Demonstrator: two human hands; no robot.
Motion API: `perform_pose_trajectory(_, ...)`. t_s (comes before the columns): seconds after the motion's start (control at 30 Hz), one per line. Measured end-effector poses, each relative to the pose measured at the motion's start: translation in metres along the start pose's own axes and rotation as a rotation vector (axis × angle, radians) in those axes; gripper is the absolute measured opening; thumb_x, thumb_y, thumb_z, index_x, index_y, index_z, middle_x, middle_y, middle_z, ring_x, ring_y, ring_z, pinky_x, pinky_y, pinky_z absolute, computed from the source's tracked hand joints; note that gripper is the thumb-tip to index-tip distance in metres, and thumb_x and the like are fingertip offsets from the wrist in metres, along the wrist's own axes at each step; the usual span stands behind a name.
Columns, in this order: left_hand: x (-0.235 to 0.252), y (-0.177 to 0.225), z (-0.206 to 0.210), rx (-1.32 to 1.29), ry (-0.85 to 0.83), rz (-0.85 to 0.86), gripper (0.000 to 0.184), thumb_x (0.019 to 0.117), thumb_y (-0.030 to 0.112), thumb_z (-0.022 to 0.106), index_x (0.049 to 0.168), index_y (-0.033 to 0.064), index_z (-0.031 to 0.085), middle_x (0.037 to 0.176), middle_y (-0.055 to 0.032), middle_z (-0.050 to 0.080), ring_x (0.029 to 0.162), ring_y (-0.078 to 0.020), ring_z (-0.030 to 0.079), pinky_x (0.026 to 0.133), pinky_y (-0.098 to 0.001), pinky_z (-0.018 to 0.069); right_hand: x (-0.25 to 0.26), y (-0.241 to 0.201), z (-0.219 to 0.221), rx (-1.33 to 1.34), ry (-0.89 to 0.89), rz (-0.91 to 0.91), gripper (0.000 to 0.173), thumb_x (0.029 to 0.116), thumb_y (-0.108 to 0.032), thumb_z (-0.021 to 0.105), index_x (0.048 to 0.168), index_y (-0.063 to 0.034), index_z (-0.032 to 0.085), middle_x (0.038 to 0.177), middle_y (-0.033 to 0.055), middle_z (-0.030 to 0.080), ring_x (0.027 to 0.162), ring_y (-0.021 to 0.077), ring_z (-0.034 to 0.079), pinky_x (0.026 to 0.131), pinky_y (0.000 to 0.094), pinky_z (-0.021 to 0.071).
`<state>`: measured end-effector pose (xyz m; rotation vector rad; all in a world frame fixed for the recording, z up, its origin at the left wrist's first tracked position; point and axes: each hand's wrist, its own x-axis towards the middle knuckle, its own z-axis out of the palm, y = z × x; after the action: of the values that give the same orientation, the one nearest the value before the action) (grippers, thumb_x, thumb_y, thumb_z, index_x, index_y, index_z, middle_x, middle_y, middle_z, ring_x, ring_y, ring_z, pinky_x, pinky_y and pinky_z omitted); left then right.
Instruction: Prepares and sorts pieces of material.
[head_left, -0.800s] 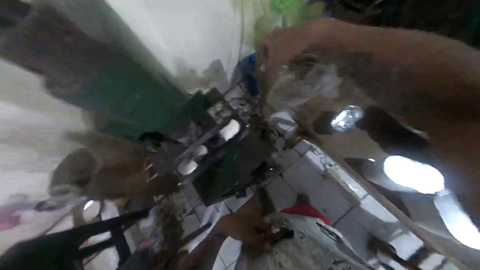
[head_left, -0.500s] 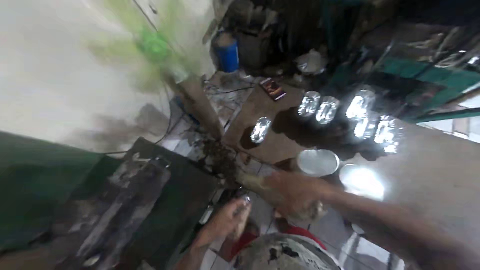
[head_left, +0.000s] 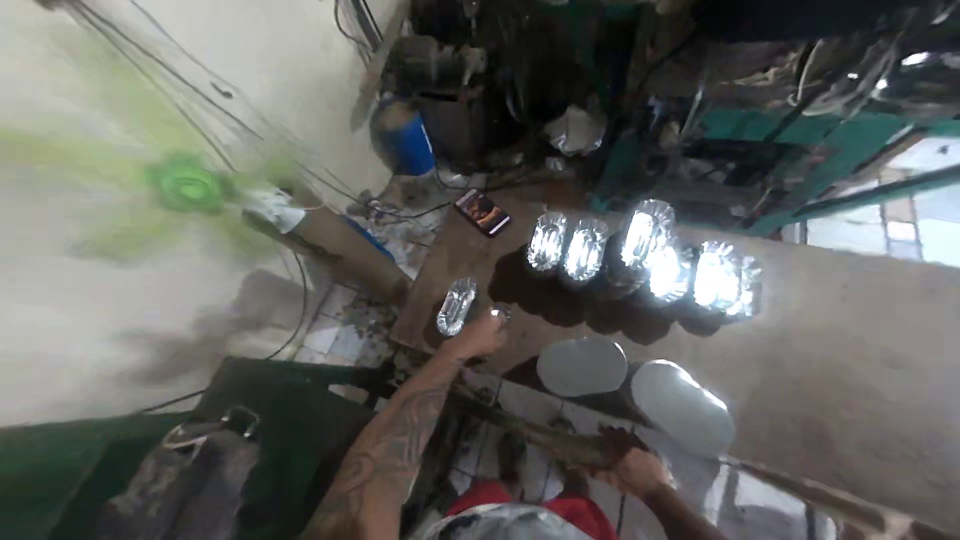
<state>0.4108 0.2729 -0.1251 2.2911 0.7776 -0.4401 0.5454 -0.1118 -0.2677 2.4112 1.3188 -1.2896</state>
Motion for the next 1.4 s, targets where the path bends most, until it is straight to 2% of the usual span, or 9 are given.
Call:
perform_pose_trajectory(0.1,-0.002,-0.02,-0.004,-0.028,0.0,-0.025,0.04,0.1048,0.023,0.054,0.138,0.0012,0.057,0.137,-0.0248,0.057,0.124,-0.0366,0.06,0.105,-0.0555,0.0489,-0.01,-0.007,-0.005,0.089,0.062,-0.035,0.098,0.0732,-0.072,0.074,0.153,-0.0216,0.048,0.155,0.0087,0.049,0.143,0.0319,0.047,0.116,0.0586,0.0381)
perform_pose_trajectory(0.23,-0.003,-0.021,-0.008,-0.109,-0.027,0.057,0.053,0.104,0.01,0.053,0.154,0.0037,0.038,0.147,-0.0259,0.05,0.127,-0.0399,0.058,0.105,-0.0586,0.0478,-0.066,-0.051,-0.055,0.367,0.063,-0.151,0.052,0.1005,-0.034,0.064,0.143,-0.0051,0.058,0.146,0.0202,0.056,0.139,0.0353,0.05,0.12,0.0531,0.0344)
perform_pose_trajectory(0.4,0.015,-0.02,0.004,-0.022,-0.019,0.097,0.068,0.1011,0.018,0.06,0.159,0.0049,0.027,0.149,-0.029,0.046,0.129,-0.0461,0.054,0.104,-0.0665,0.0453,-0.141,-0.079,-0.162,0.139,0.788,-0.279,0.046,0.0965,-0.044,0.067,0.122,-0.0059,0.073,0.12,0.0148,0.073,0.117,0.0336,0.067,0.107,0.0541,0.0496)
perform_pose_trajectory(0.5,0.011,-0.009,-0.003,0.017,0.048,0.076,0.07,0.0957,0.028,0.071,0.152,0.0028,0.038,0.142,-0.0312,0.049,0.128,-0.0482,0.053,0.101,-0.0678,0.0458,-0.107,-0.039,-0.179,-0.078,0.629,-0.262,0.051,0.0928,-0.05,0.07,0.122,-0.0093,0.071,0.119,0.0093,0.073,0.122,0.0274,0.064,0.125,0.054,0.0246)
perform_pose_trajectory(0.67,-0.056,0.1,-0.014,-0.226,0.223,0.019,0.055,0.1047,0.028,0.058,0.149,-0.0004,0.044,0.134,-0.0287,0.059,0.121,-0.0418,0.06,0.103,-0.0611,0.0471,-0.096,-0.012,-0.177,0.172,0.595,-0.445,0.042,0.1083,-0.034,0.047,0.114,-0.0002,0.072,0.112,0.0131,0.073,0.118,0.0251,0.066,0.125,0.0459,0.0286)
perform_pose_trajectory(0.8,-0.054,0.181,0.028,0.067,-0.13,0.107,0.05,0.0986,0.04,0.065,0.135,0.0063,0.059,0.111,-0.0185,0.07,0.104,-0.0349,0.068,0.091,-0.0581,0.0542,-0.094,0.002,-0.178,0.299,0.545,-0.558,0.046,0.1091,-0.036,0.041,0.114,-0.0032,0.072,0.112,0.0076,0.073,0.119,0.0175,0.064,0.126,0.0442,0.0254)
perform_pose_trajectory(1.13,0.018,0.151,0.0,-0.257,-0.804,0.327,0.022,0.0983,0.014,0.068,0.118,0.004,0.068,0.088,-0.0045,0.07,0.067,-0.0075,0.061,0.065,-0.0249,0.0534,-0.091,0.01,-0.182,0.368,0.537,-0.62,0.043,0.1083,-0.035,0.046,0.114,-0.0034,0.074,0.112,0.0072,0.074,0.117,0.0173,0.066,0.126,0.0469,0.0268)
perform_pose_trajectory(1.3,0.006,0.157,0.001,-0.152,-0.636,0.326,0.045,0.0952,0.011,0.071,0.138,0.0065,0.056,0.104,-0.0135,0.068,0.083,-0.0196,0.065,0.077,-0.0397,0.0556,-0.09,-0.004,-0.169,0.216,0.656,-0.535,0.034,0.0831,-0.018,0.076,0.113,-0.0025,0.073,0.11,0.0104,0.074,0.114,0.0263,0.067,0.124,0.049,0.029)
perform_pose_trajectory(1.4,-0.026,0.158,0.012,-0.039,-0.335,0.413,0.052,0.0975,0.015,0.064,0.147,0.01,0.05,0.112,-0.0186,0.069,0.096,-0.0305,0.069,0.086,-0.053,0.0564,-0.103,-0.019,-0.162,0.072,0.671,-0.356,0.033,0.0868,-0.024,0.071,0.114,-0.006,0.074,0.119,0.011,0.072,0.125,0.0325,0.062,0.118,0.0545,0.0365)
